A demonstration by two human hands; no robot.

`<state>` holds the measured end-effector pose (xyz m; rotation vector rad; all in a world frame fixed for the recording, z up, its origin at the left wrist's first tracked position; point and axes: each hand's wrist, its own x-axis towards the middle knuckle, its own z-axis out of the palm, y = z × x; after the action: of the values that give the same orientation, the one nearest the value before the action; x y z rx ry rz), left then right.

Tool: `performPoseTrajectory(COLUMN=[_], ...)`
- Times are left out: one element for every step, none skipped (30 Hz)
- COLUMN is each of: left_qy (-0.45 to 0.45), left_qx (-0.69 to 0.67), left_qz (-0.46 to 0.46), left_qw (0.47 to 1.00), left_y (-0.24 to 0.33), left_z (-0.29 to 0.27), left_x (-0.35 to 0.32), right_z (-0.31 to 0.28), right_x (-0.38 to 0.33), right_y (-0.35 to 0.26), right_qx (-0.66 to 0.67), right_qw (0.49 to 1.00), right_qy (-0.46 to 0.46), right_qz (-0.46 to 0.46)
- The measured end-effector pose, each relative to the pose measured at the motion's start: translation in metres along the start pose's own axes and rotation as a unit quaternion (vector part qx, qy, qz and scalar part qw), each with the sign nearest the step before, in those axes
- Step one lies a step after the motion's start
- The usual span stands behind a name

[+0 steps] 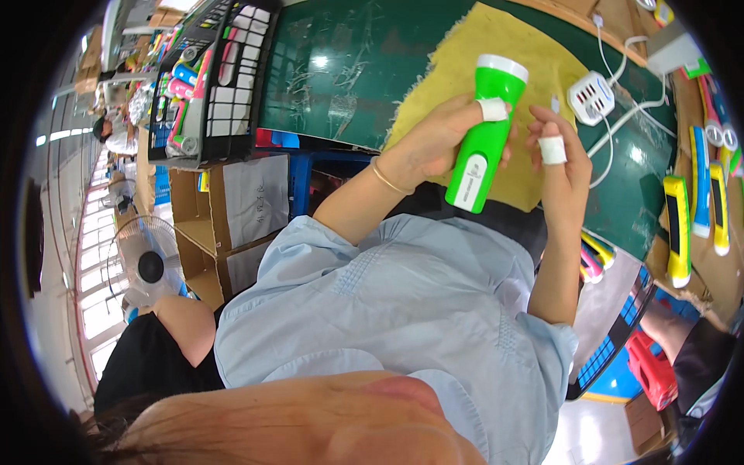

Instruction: Testing multiple hand-held flashlights for functionality by turning them on and off.

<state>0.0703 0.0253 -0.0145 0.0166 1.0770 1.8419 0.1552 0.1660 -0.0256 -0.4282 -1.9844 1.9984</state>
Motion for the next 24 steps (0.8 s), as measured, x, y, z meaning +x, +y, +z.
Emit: performPoseTrajectory(left_qy=[-0.027, -0.044, -0.082, -0.131, -0.17, -0.251, -0.306, -0.367, -0.388, -0.398, -0.386, -0.399, -0.404, -0.387, -0.363, -0.369, -0.379, -0.389, -0.384, -0.39, -0.396, -0.402, -0.397, -0.429], left_qx=[0.023, 0.048, 0.064, 0.131, 0.194, 0.237, 0.285, 0.318, 0.364, 0.387, 0.355, 0.396, 0.438, 0.499, 0.55, 0.557, 0.541, 0.556, 0.51, 0.487, 0.464, 0.438, 0.411, 0.435], left_qz=[0.022, 0.039, 0.025, -0.012, -0.059, -0.112, -0.171, -0.215, -0.236, -0.248, -0.287, -0.27, -0.247, -0.168, -0.069, 0.042, 0.108, 0.157, 0.247, 0.257, 0.267, 0.279, 0.32, 0.347], left_qw=[0.999, 0.997, 0.994, 0.983, 0.964, 0.932, 0.892, 0.847, 0.813, 0.794, 0.802, 0.782, 0.764, 0.757, 0.749, 0.743, 0.743, 0.717, 0.729, 0.738, 0.746, 0.754, 0.756, 0.712], left_y=[0.0, 0.0, -0.001, -0.003, -0.008, -0.016, -0.03, -0.046, -0.067, -0.093, -0.122, -0.155, -0.189, -0.225, -0.259, -0.291, -0.318, -0.341, -0.362, -0.378, -0.392, -0.4, -0.4, -0.405], left_z=[0.002, 0.004, 0.007, 0.01, 0.013, 0.016, 0.022, 0.027, 0.033, 0.041, 0.051, 0.063, 0.075, 0.085, 0.094, 0.101, 0.099, 0.096, 0.094, 0.088, 0.083, 0.077, 0.073, 0.069], left_x=[-0.002, -0.003, -0.006, -0.008, -0.01, -0.01, -0.008, -0.005, 0.002, 0.013, 0.025, 0.045, 0.062, 0.075, 0.089, 0.101, 0.112, 0.121, 0.129, 0.136, 0.141, 0.146, 0.146, 0.146], right_z=[-0.001, -0.002, -0.007, -0.016, -0.027, -0.04, -0.058, -0.072, -0.088, -0.101, -0.11, -0.114, -0.117, -0.117, -0.114, -0.11, -0.105, -0.101, -0.095, -0.091, -0.087, -0.084, -0.082, -0.08], right_x=[-0.002, -0.004, -0.005, -0.005, -0.004, -0.001, -0.001, 0.001, 0.0, -0.003, -0.006, -0.011, -0.015, -0.018, -0.023, -0.026, -0.029, -0.031, -0.035, -0.037, -0.039, -0.041, -0.042, -0.043], right_y=[0.002, 0.005, 0.005, 0.005, 0.003, 0.001, -0.004, -0.006, -0.011, -0.015, -0.018, -0.018, -0.02, -0.021, -0.02, -0.02, -0.02, -0.02, -0.019, -0.018, -0.017, -0.016, -0.014, -0.012], right_qx=[-0.003, -0.005, 0.0, -0.018, 0.012, 0.059, 0.039, 0.033, -0.022, -0.012, 0.002, 0.001, 0.007, 0.013, -0.005, -0.005, -0.019, -0.03, -0.011, -0.007, 0.001, 0.014, 0.023, 0.024], right_qw=[1.0, 1.0, 0.999, 0.997, 0.996, 0.994, 0.998, 0.998, 0.999, 1.0, 1.0, 1.0, 1.0, 1.0, 1.0, 1.0, 1.0, 0.999, 1.0, 1.0, 0.999, 0.999, 0.999, 0.998], right_qy=[0.012, 0.021, 0.04, 0.063, 0.085, 0.073, 0.048, 0.047, 0.039, 0.025, 0.019, 0.024, 0.02, 0.017, 0.013, 0.012, -0.006, -0.019, -0.016, -0.019, -0.021, -0.017, -0.021, -0.018], right_qz=[-0.007, -0.016, 0.001, 0.038, 0.024, 0.048, 0.024, -0.013, -0.006, 0.005, -0.015, -0.01, 0.004, 0.014, 0.003, 0.014, 0.016, 0.011, 0.001, 0.009, 0.028, 0.033, 0.033, 0.056])
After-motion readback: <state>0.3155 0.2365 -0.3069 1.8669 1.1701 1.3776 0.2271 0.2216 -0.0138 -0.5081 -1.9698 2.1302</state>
